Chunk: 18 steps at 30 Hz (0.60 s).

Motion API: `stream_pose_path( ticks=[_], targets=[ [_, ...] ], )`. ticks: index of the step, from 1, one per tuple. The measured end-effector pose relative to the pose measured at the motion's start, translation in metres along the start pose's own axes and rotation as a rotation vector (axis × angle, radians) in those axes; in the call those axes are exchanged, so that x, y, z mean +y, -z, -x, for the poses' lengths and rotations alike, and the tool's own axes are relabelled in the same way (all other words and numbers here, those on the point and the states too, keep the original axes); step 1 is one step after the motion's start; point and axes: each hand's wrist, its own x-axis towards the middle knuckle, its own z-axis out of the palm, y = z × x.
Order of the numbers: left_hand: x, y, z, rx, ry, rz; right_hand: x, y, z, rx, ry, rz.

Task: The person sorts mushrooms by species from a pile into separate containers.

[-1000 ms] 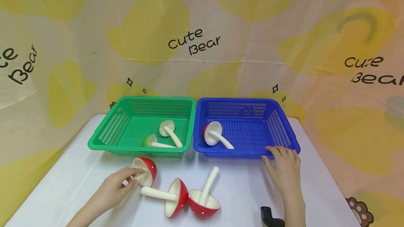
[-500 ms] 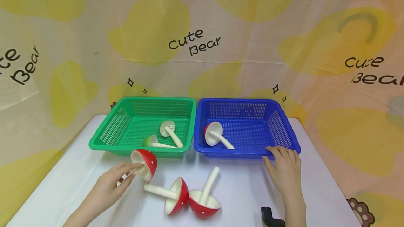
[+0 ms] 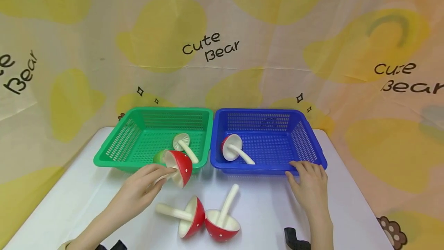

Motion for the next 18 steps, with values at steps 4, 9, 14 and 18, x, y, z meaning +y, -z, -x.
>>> stream_pose_path(
  ticks=[4, 9, 14, 18],
  targets=[
    [0.010, -0.005, -0.018, -0.050, -0.011, 0.001, -0.001, 0.000, 0.000, 0.005, 0.000, 0.001],
    [0.020, -0.011, -0.038, -0.084, -0.069, 0.002, -0.002, 0.000, 0.000, 0.014, 0.007, 0.002],
    [0.024, -0.020, -0.058, -0.105, -0.150, 0.032, -0.001, -0.001, 0.000, 0.011, 0.002, 0.006],
    [0.027, -0.029, -0.077, -0.141, -0.184, 0.087, 0.000, -0.002, 0.001, 0.015, 0.001, 0.008]
  ],
)
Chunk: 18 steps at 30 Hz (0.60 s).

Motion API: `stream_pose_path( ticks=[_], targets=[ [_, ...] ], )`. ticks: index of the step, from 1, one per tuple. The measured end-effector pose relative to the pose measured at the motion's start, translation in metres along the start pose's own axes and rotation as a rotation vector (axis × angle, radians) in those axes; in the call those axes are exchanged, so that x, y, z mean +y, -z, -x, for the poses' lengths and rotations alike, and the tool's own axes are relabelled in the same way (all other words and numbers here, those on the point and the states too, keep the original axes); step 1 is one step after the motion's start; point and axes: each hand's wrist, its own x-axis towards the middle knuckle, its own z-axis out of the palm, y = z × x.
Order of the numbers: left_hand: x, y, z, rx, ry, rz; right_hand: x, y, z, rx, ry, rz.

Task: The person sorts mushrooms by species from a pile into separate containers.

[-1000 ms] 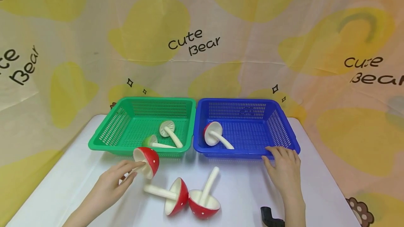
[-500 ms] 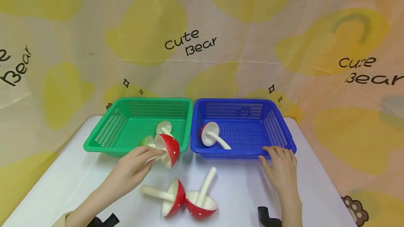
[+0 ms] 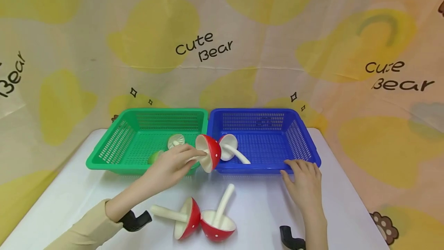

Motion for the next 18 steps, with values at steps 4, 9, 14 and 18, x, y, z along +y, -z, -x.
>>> stream_pose_path(
  ticks=[4, 9, 14, 18],
  targets=[
    [0.001, -0.008, -0.020, -0.032, -0.005, 0.054, 0.000, 0.000, 0.000, 0.002, 0.003, 0.000],
    [0.002, -0.023, -0.044, -0.073, -0.020, 0.107, -0.001, 0.000, -0.001, 0.000, 0.001, 0.005],
    [0.003, -0.039, -0.065, -0.106, -0.022, 0.147, -0.001, 0.001, 0.000, -0.002, -0.002, 0.005],
    [0.003, -0.052, -0.082, -0.135, -0.016, 0.186, 0.000, 0.000, 0.000, -0.003, -0.008, 0.005]
  ],
)
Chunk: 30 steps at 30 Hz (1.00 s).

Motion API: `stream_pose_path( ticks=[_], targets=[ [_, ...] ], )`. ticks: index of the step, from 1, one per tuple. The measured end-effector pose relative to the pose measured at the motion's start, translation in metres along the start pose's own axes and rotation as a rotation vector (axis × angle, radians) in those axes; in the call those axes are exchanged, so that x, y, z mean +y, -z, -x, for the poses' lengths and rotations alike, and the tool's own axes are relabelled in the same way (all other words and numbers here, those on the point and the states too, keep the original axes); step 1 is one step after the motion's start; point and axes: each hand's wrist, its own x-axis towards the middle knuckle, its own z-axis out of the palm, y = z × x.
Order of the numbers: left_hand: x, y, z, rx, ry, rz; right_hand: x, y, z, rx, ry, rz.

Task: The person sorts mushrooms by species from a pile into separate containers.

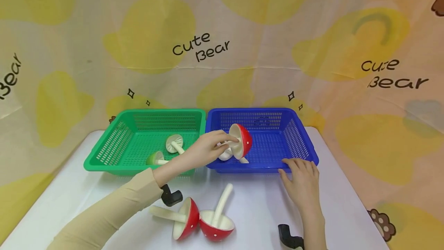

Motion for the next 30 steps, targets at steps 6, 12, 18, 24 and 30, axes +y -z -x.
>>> stream_pose_path(
  ticks=[6, 12, 18, 24, 30],
  targets=[
    [-0.003, -0.017, -0.026, -0.073, 0.058, -0.019, 0.001, 0.000, -0.001, -0.005, -0.002, -0.002],
    [-0.002, -0.030, -0.046, -0.191, 0.088, -0.102, 0.001, 0.001, -0.001, -0.025, -0.018, 0.003],
    [0.000, -0.038, -0.060, -0.285, 0.057, -0.152, 0.002, 0.001, -0.002, -0.021, -0.019, 0.004],
    [-0.002, -0.047, -0.074, -0.372, 0.041, -0.175, 0.001, 0.002, -0.002, -0.036, -0.029, 0.012],
    [-0.004, -0.061, -0.087, -0.460, 0.007, -0.191, 0.001, 0.002, -0.002, -0.044, -0.036, 0.018]
  ],
)
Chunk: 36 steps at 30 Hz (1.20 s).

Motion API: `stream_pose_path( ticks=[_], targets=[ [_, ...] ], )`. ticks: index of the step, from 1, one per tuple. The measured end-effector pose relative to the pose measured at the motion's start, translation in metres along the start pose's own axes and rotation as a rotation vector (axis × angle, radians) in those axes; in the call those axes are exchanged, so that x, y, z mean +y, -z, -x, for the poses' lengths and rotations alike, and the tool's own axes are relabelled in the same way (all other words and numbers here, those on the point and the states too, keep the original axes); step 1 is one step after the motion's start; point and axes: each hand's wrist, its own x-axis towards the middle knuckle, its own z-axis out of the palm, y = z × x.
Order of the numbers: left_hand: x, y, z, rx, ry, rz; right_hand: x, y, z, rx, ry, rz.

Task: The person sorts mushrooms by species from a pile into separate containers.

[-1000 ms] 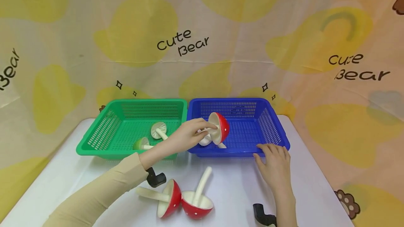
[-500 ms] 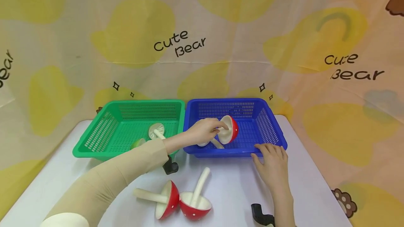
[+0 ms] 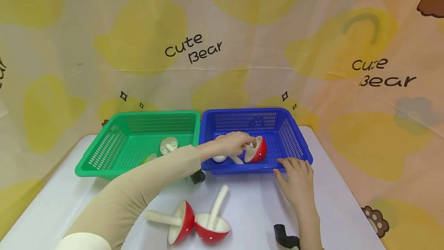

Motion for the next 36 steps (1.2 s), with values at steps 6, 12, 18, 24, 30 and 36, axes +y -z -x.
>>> stream_pose_path(
  ticks=[6, 12, 18, 24, 30, 36],
  targets=[
    [0.000, -0.009, -0.010, -0.072, -0.029, -0.044, -0.002, 0.000, 0.000, 0.012, 0.007, -0.008],
    [-0.002, -0.015, -0.011, -0.107, -0.022, -0.052, -0.005, -0.001, -0.001, 0.000, 0.009, -0.014],
    [-0.005, -0.016, -0.004, -0.103, -0.039, -0.075, -0.006, -0.001, -0.002, 0.006, 0.014, -0.018],
    [-0.003, -0.011, 0.006, -0.102, -0.078, -0.101, -0.004, -0.001, -0.001, -0.003, 0.006, -0.013],
    [-0.004, -0.006, 0.020, -0.055, -0.103, -0.156, -0.003, -0.001, -0.001, 0.006, 0.011, -0.015],
    [0.000, -0.004, 0.035, 0.016, -0.155, -0.189, -0.002, 0.002, -0.001, 0.009, 0.008, -0.017]
  ],
)
